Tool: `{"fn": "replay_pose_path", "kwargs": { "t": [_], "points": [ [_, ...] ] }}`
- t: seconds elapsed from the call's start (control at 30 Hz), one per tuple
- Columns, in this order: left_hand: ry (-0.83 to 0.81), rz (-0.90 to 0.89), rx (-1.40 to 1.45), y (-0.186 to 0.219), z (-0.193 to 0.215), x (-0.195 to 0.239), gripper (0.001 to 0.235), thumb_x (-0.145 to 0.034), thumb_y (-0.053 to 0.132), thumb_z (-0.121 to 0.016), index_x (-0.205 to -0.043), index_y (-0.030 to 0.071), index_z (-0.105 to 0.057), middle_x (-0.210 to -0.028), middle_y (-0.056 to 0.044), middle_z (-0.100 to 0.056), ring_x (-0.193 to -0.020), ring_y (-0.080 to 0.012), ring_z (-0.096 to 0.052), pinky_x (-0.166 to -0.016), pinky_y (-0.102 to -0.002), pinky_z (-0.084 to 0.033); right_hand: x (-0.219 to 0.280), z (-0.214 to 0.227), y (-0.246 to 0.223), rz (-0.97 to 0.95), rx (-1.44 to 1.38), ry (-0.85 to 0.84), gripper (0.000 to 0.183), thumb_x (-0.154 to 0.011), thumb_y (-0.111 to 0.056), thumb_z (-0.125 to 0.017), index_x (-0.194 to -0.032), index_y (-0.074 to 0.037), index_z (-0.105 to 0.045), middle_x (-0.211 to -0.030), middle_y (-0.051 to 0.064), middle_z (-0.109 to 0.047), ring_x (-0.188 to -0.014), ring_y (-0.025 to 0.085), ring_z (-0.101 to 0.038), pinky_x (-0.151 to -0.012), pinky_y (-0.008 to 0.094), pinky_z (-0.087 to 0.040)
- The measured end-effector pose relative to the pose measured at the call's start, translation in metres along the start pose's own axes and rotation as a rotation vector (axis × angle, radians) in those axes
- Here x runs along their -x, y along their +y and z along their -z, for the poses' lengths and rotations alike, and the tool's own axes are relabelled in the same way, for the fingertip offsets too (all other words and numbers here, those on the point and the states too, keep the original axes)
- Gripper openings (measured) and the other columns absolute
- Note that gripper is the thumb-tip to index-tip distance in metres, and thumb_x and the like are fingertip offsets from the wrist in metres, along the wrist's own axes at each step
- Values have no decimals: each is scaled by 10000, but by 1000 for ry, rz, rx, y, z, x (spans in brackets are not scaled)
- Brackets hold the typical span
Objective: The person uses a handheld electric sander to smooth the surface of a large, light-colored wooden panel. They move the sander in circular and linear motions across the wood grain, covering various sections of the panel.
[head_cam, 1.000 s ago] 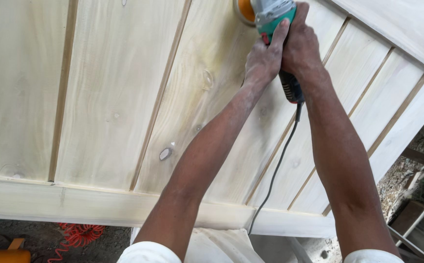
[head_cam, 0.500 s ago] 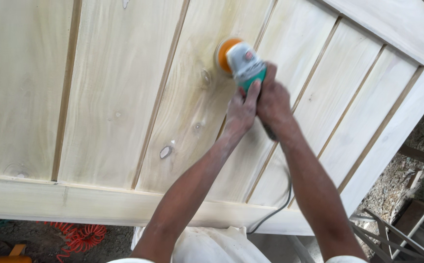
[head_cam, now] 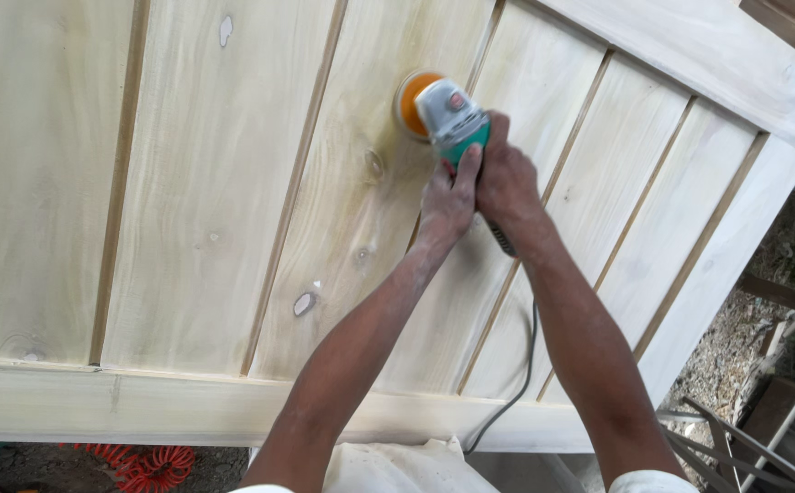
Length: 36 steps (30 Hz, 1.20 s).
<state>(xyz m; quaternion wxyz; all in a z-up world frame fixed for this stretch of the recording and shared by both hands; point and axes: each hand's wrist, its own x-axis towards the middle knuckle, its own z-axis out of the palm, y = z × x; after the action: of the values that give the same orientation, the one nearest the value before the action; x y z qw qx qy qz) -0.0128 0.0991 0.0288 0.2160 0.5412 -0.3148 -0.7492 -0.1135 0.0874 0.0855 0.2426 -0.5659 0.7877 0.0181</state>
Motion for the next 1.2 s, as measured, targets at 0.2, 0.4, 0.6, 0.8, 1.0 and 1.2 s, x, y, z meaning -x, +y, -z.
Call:
{"fn": "replay_pose_path", "kwargs": {
  "t": [0.2, 0.4, 0.6, 0.8, 1.0, 1.2],
  "points": [
    [-9, -15, -103, 41, -30, -63, 1058, -767, 883, -383, -1461, 97, -525, -1274, -269, -666, -1206, -459, -619, -1064, -502, -437, -67, 23, 40, 70, -11, 68, 680, -991, -332, -757, -1330, -75, -227, -944, 304, -717, -808, 499, -728, -716, 561, -596],
    [-36, -10, -158, 54, -36, -72, 1068, -763, 909, -340, -1383, 81, -605, -1232, -253, -712, -1195, -415, -662, -1059, -502, -460, -76, 28, 46, 57, -55, 63, 638, -1015, -301, -721, -1358, -104, -221, -1007, 275, -730, -821, 452, -763, -709, 518, -648],
    [1, -9, -94, 19, -14, -22, 1004, -799, 842, -409, -1420, 68, -564, -1251, -281, -677, -1199, -432, -627, -1049, -475, -451, -19, 12, 15, 16, 3, 29, 669, -990, -336, -711, -1393, -63, -253, -891, 319, -712, -842, 542, -688, -744, 625, -535],
    [73, 1, 106, -61, 35, 77, 801, -912, 687, -546, -1276, -20, -648, -1155, -232, -740, -1095, -297, -704, -951, -382, -524, 85, -27, -37, 66, -39, -33, 741, -927, -435, -758, -1386, -72, -304, -942, 285, -723, -857, 515, -696, -724, 606, -540],
    [141, 37, 284, -156, 92, 182, 718, -934, 597, -629, -1279, -31, -664, -1121, -119, -705, -1006, -180, -642, -865, -331, -533, 200, -81, -79, 119, -152, -140, 797, -792, -312, -817, -1389, -87, -341, -1146, 243, -703, -918, 462, -713, -715, 564, -567],
    [184, 109, 439, -183, 150, 265, 699, -900, 562, -672, -1347, 26, -624, -1188, -82, -684, -1038, -180, -658, -879, -334, -549, 276, -128, -114, 228, -177, -188, 905, -725, -270, -855, -1437, -85, -327, -1156, 238, -694, -966, 454, -705, -731, 560, -569]
  ]
}}
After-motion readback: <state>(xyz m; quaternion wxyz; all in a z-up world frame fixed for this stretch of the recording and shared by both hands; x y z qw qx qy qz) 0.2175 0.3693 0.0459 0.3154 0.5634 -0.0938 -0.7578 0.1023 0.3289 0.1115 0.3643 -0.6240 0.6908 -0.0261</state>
